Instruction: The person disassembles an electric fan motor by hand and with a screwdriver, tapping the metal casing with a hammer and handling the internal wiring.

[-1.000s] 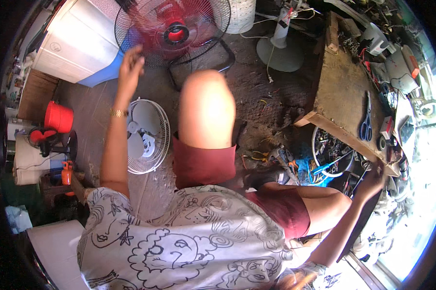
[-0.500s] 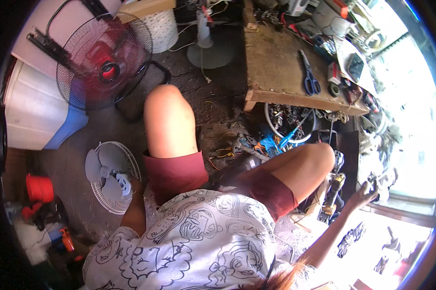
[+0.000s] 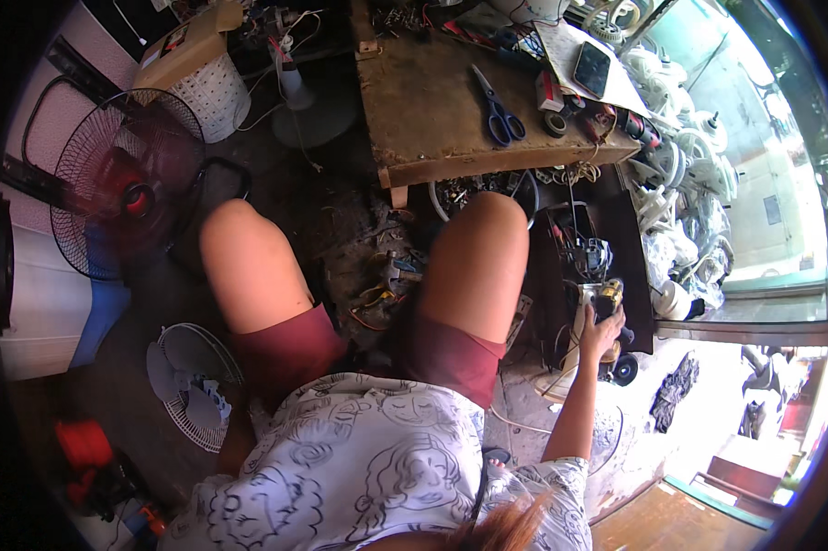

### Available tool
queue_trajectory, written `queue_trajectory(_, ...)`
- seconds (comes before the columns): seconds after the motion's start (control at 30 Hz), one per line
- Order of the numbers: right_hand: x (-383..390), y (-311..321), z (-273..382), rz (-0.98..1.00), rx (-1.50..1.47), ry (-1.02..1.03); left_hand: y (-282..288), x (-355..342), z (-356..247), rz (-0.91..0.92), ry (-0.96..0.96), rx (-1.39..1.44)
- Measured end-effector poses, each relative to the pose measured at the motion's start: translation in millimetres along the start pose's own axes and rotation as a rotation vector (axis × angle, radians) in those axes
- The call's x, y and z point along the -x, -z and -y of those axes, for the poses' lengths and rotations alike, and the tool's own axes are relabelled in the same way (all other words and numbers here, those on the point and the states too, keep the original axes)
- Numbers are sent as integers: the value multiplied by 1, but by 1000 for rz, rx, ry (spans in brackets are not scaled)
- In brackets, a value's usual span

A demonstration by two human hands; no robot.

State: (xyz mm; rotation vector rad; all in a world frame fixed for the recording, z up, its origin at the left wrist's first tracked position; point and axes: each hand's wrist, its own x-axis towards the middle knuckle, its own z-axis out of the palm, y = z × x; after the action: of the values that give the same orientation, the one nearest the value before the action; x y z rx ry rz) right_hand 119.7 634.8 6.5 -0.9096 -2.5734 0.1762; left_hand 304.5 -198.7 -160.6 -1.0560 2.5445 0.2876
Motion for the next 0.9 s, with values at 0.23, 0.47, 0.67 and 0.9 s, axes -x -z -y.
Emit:
queue_trajectory(0.23, -19, -5, 23, -54, 135, 14, 20, -8, 13, -269, 111, -34)
queue_trajectory(0.47, 27, -10, 22, -149, 106, 102, 47, -16, 13, -505, 94, -110)
queue_trajectory(0.67, 41, -26, 21, -45, -4, 15, 59, -13, -9, -554, 151, 118)
queue_trajectory(0.9, 29, -29, 24, 64, 197, -251, 60, -47, -10, -648, 182, -64)
